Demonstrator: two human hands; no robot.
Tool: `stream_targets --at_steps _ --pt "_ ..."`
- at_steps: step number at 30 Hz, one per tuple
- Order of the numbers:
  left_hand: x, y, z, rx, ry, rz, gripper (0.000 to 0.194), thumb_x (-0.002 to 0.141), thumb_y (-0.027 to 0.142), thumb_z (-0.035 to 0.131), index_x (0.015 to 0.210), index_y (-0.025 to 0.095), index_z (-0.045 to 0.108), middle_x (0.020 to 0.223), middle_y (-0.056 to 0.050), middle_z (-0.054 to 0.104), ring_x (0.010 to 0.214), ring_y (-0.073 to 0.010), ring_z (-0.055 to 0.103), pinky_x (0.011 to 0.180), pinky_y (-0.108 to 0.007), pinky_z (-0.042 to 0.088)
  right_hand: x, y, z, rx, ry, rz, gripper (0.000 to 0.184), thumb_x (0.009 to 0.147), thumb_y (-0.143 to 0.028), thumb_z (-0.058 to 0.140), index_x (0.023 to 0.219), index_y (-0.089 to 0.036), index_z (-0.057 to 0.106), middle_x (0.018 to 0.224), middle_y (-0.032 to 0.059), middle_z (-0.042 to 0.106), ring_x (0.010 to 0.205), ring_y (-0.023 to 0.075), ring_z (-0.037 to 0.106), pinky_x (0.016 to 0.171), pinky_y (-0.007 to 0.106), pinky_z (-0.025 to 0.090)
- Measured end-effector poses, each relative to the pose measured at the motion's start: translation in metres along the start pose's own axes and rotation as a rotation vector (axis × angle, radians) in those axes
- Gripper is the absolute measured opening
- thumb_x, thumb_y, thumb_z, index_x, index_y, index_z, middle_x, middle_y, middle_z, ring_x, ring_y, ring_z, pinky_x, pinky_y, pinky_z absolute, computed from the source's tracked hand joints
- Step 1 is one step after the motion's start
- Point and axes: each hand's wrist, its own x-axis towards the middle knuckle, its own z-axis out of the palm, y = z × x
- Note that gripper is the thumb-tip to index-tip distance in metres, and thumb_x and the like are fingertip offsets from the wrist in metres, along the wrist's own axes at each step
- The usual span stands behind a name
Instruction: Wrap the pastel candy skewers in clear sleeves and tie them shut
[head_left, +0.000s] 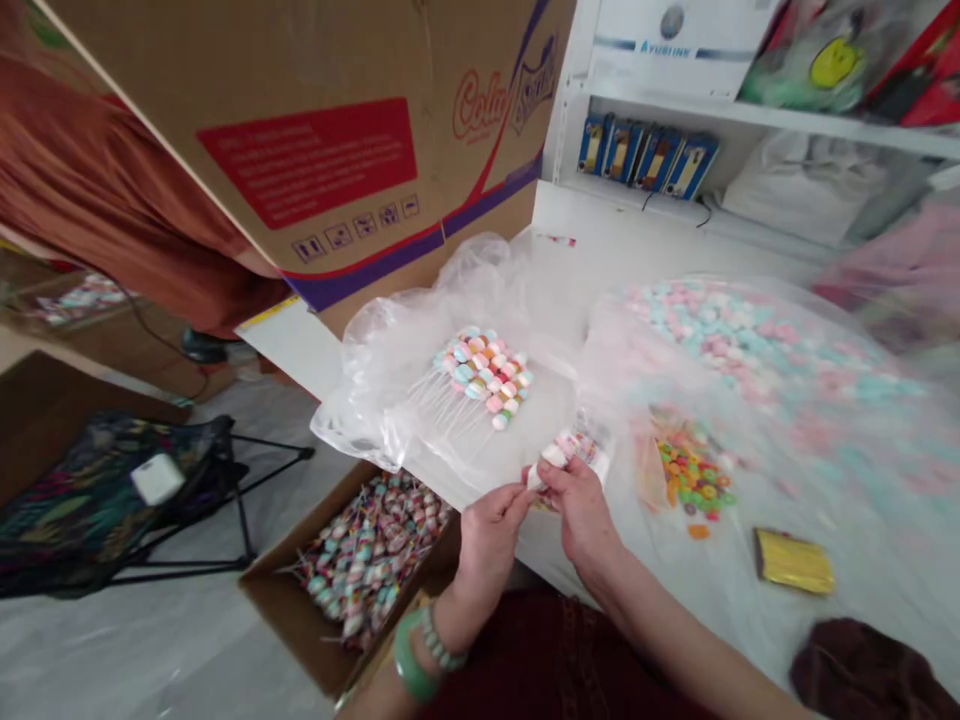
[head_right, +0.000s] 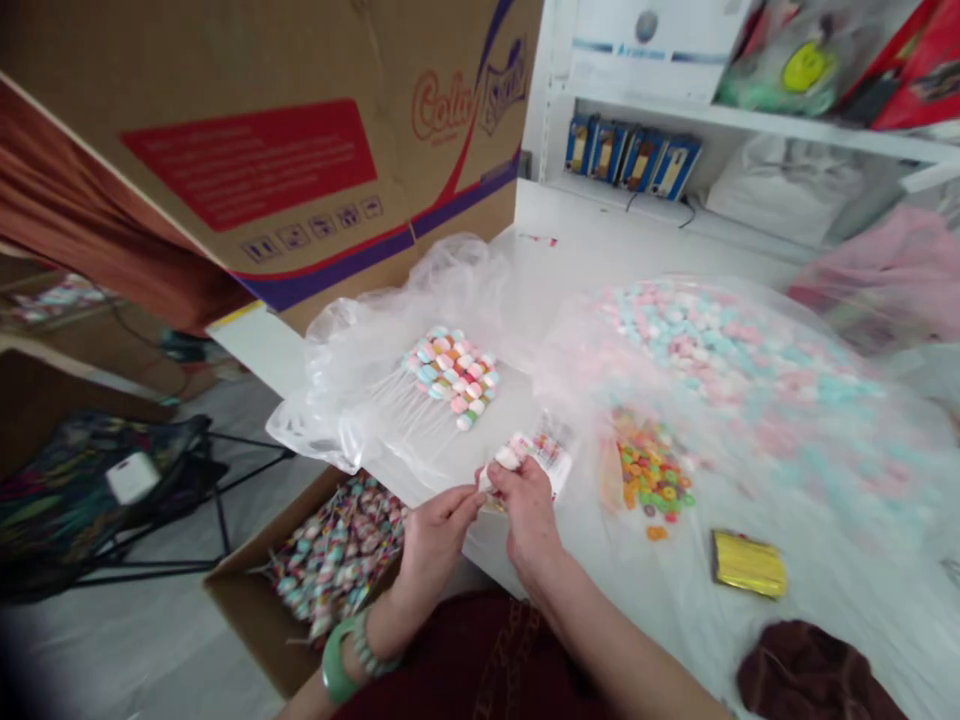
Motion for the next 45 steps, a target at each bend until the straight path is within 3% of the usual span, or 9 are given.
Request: stream_targets --at_steps 2,5,9,14,21,27,35,41,45 --pt "0.006 0.0 -0.001 0.077 0.055 0.115 0.015 0.074 0.033 0.067 0.072 0.019 0.071 0.068 -0.002 0.063 0.07 -0.0157 0.056 0.063 -0.023 0.042 0.006 -0.007 -0.003 -0.075 -0.041 0.037 0.025 0.063 -0.033 0.074 0.076 -0.018 0.059 0.065 -0.001 0.066 0.059 0.013 0.057 0.059 0.025 0.043" --pt "0.015 0.0 -0.008 0.01 0.094 -0.013 0.017 0.073 0.032 0.064 0.064 0.018 0.066 0.055 0.001 0.053 0.054 -0.0105 0.046 0.051 -0.021 0.035 0.012 -0.028 -0.02 -0.252 -0.054 0.069 0.026 0.061 -0.031 0.074 0.079 -0.019 0.06 0.073 0.0 0.068 0.061 0.0124 0.058 0.056 0.023 0.042" --pt "0.032 -0.001 -0.022 -0.291 0.135 -0.317 0.018 0.067 0.032 0.067 0.063 0.016 0.058 0.047 0.007 0.042 0.036 -0.0032 0.024 0.037 -0.019 0.012 0.003 -0.067 -0.075 -0.471 0.088 -0.134 0.017 0.066 -0.028 0.068 0.08 -0.018 0.064 0.069 -0.0003 0.065 0.054 0.0106 0.052 0.047 0.022 0.037" --pt "0.047 0.008 -0.021 -0.409 0.1 -0.327 0.02 0.063 0.031 0.068 0.063 0.015 0.056 0.046 0.007 0.042 0.032 -0.0009 0.025 0.033 -0.017 0.011 -0.017 -0.093 -0.122 -0.653 0.298 -0.357 0.01 0.072 -0.027 0.064 0.076 -0.019 0.066 0.064 -0.001 0.06 0.052 0.0105 0.048 0.046 0.023 0.036" --pt "0.04 0.021 -0.018 -0.537 0.025 -0.334 0.024 0.063 0.032 0.07 0.068 0.013 0.057 0.048 0.007 0.046 0.031 0.0005 0.024 0.033 -0.016 0.011 0.009 -0.043 -0.061 -1.283 -0.206 -0.435 0.02 0.087 -0.02 0.049 0.084 -0.021 0.068 0.086 0.0025 0.069 0.085 0.0172 0.061 0.08 0.03 0.045" --pt "0.031 0.015 -0.036 -0.527 0.041 -0.355 0.024 0.063 0.034 0.07 0.066 0.013 0.058 0.045 0.007 0.045 0.03 0.0002 0.023 0.033 -0.017 0.01 0.04 -0.016 -0.023 -1.962 -0.299 -0.524 0.02 0.087 -0.011 0.047 0.093 -0.015 0.066 0.102 0.0121 0.063 0.097 0.0238 0.056 0.079 0.032 0.04" --pt "0.038 0.006 -0.039 -0.578 -0.015 -0.395 0.023 0.064 0.033 0.07 0.068 0.013 0.059 0.048 0.007 0.046 0.031 0.0005 0.024 0.034 -0.017 0.01 0.044 -0.012 -0.042 -1.686 -0.128 -0.474 0.026 0.093 -0.017 0.037 0.084 -0.018 0.062 0.09 0.0051 0.062 0.089 0.0169 0.057 0.078 0.026 0.039" --pt "0.041 0.002 -0.035 -0.603 -0.039 -0.413 0.023 0.066 0.033 0.069 0.067 0.013 0.059 0.049 0.007 0.045 0.031 0.0006 0.024 0.034 -0.018 0.009 0.04 -0.01 -0.032 -1.892 -0.36 -0.519 0.019 0.087 -0.013 0.047 0.089 -0.018 0.065 0.099 0.0077 0.062 0.094 0.0193 0.056 0.076 0.028 0.037" --pt "0.04 0.002 -0.036 -0.598 -0.035 -0.418 0.022 0.065 0.032 0.069 0.067 0.013 0.059 0.048 0.006 0.046 0.031 0.0004 0.024 0.035 -0.018 0.009 0.04 -0.011 -0.03 -1.885 -0.286 -0.468 0.023 0.091 -0.016 0.044 0.081 -0.019 0.065 0.09 0.0066 0.063 0.089 0.0187 0.057 0.074 0.028 0.037"
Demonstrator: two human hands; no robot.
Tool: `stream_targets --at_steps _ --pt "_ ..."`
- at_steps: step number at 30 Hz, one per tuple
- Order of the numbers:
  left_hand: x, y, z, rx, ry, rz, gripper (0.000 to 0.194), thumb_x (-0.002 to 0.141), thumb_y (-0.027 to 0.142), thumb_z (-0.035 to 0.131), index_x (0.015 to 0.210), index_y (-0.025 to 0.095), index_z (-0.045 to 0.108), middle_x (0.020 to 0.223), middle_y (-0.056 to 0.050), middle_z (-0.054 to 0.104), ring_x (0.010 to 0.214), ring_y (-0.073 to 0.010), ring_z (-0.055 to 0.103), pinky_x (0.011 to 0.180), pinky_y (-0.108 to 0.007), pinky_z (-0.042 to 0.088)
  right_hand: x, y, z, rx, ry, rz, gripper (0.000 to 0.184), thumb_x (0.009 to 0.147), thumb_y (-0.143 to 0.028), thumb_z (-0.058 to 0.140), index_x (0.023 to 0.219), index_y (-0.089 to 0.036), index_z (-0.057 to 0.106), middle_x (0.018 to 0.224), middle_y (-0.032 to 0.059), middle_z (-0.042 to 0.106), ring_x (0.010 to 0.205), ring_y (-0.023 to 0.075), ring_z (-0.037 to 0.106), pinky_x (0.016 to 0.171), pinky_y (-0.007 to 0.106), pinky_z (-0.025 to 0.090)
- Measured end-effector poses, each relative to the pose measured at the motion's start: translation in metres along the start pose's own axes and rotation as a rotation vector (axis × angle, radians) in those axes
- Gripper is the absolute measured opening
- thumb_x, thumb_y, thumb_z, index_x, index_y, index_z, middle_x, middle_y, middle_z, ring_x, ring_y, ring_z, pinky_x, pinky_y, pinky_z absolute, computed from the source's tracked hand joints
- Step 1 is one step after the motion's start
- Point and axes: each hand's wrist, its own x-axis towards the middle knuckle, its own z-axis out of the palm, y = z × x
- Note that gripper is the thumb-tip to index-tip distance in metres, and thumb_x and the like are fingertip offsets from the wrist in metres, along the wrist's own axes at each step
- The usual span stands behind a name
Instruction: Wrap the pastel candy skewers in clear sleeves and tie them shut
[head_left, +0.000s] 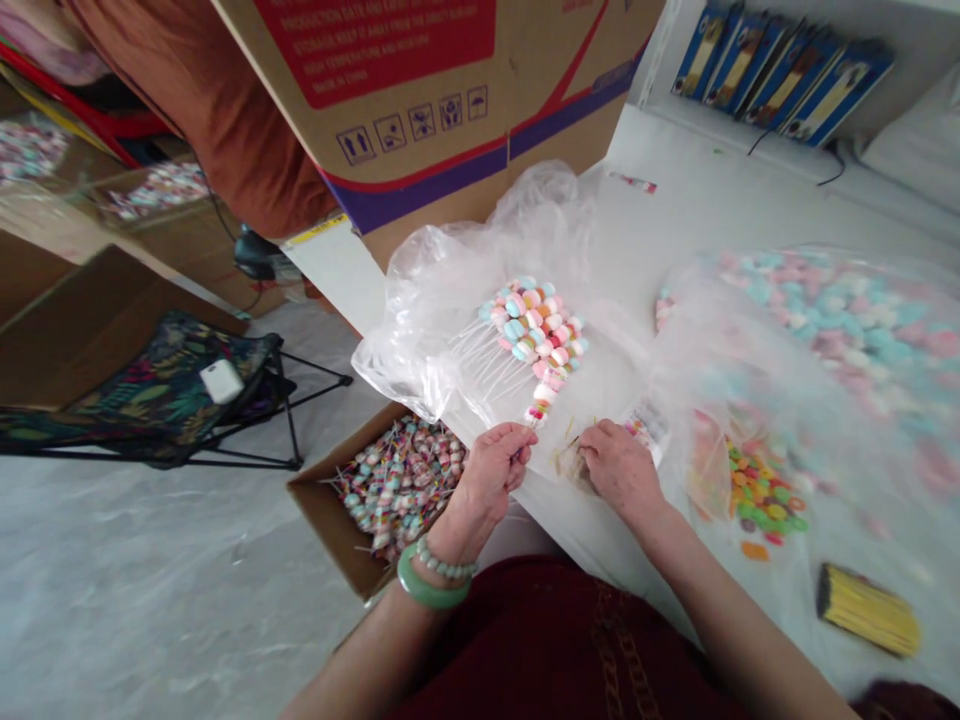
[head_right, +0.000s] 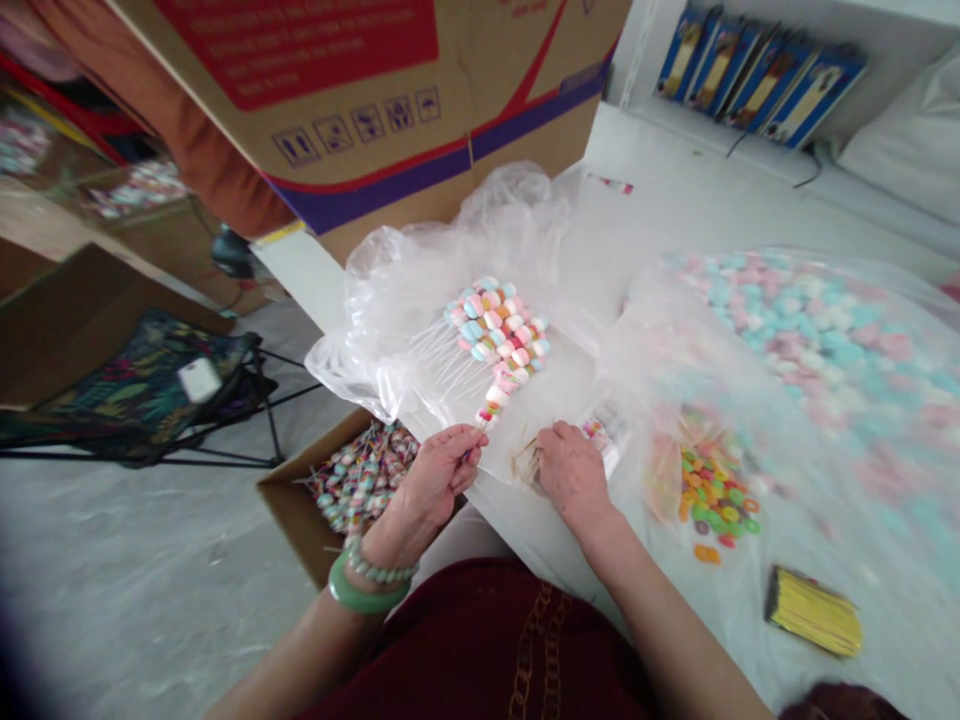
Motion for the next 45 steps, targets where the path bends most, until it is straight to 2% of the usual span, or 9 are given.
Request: stream_targets --at_steps 7,12,16,23,29,33,37,41,45 --pt "0.005 0.001 0.012 0.039 0.003 0.001 0.019 0.064 0.03 0.067 0.065 0.013 0.058 0.047 0.006 0.045 0.031 0.0 0.023 0.035 -0.019 0.008 -0.006 0.028 -0.008 0.323 0.075 0.067 0.024 0.089 -0.026 0.047 0.078 -0.021 0.068 0.086 0.0025 0.063 0.085 0.016 0.058 0.077 0.026 0.039" --pt "0.004 -0.005 0.032 0.132 0.026 0.012 0.018 0.065 0.028 0.064 0.061 0.015 0.052 0.046 0.007 0.041 0.032 -0.0005 0.023 0.036 -0.019 0.009 -0.01 0.023 -0.02 0.465 0.111 0.057 0.022 0.085 -0.027 0.046 0.071 -0.02 0.062 0.079 0.0026 0.059 0.078 0.0164 0.055 0.072 0.027 0.038" --pt "0.0 -0.015 0.038 0.2 0.011 0.027 0.019 0.066 0.029 0.062 0.061 0.016 0.049 0.046 0.009 0.036 0.034 -0.0011 0.022 0.037 -0.019 0.011 -0.009 0.004 -0.023 0.85 -0.094 -0.05 0.019 0.077 -0.029 0.05 0.061 -0.02 0.052 0.06 -0.0026 0.051 0.061 0.013 0.048 0.06 0.025 0.036" --pt "-0.002 -0.021 0.032 0.267 -0.096 0.02 0.028 0.068 0.039 0.065 0.06 0.016 0.05 0.047 0.007 0.041 0.035 -0.0017 0.027 0.036 -0.019 0.015 -0.003 -0.005 -0.006 1.128 -0.207 0.456 0.014 0.061 -0.03 0.054 0.052 -0.021 0.049 0.043 -0.0056 0.043 0.041 0.0098 0.036 0.042 0.023 0.027" --pt "-0.003 -0.02 0.033 0.229 -0.114 -0.015 0.031 0.065 0.041 0.069 0.061 0.016 0.05 0.047 0.007 0.041 0.034 -0.0014 0.026 0.036 -0.019 0.013 -0.004 -0.002 -0.006 0.897 -0.138 0.492 0.015 0.063 -0.026 0.053 0.05 -0.02 0.05 0.044 -0.0042 0.044 0.044 0.0105 0.038 0.044 0.024 0.024" --pt "-0.004 -0.019 0.033 0.224 -0.1 -0.009 0.031 0.065 0.04 0.07 0.062 0.016 0.052 0.049 0.007 0.043 0.034 -0.0014 0.027 0.036 -0.02 0.014 -0.01 -0.012 -0.017 0.381 -0.024 0.371 0.023 0.075 -0.027 0.048 0.056 -0.02 0.057 0.054 0.0004 0.054 0.056 0.0148 0.048 0.052 0.027 0.024" --pt "-0.004 -0.017 0.032 0.179 -0.076 -0.018 0.028 0.066 0.037 0.069 0.062 0.015 0.051 0.047 0.007 0.042 0.034 -0.0011 0.026 0.037 -0.02 0.013 -0.018 -0.023 -0.021 0.218 0.046 0.226 0.023 0.08 -0.024 0.043 0.064 -0.02 0.059 0.067 0.003 0.061 0.063 0.0159 0.051 0.056 0.028 0.025" --pt "-0.004 -0.021 0.035 0.101 -0.003 -0.01 0.027 0.065 0.033 0.068 0.058 0.016 0.048 0.045 0.007 0.039 0.034 -0.0011 0.023 0.038 -0.02 0.01 -0.018 -0.02 -0.012 0.561 0.077 0.21 0.018 0.079 -0.032 0.052 0.07 -0.021 0.061 0.066 -0.0003 0.059 0.063 0.0149 0.05 0.058 0.026 0.03" --pt "-0.008 -0.023 0.041 0.054 0.01 0.094 0.029 0.067 0.034 0.067 0.057 0.017 0.046 0.046 0.008 0.037 0.038 -0.002 0.025 0.04 -0.019 0.014 -0.01 -0.018 -0.002 1.16 0.048 0.378 0.026 0.067 -0.042 0.066 0.059 -0.02 0.055 0.05 -0.0041 0.05 0.049 0.0113 0.041 0.049 0.025 0.029"
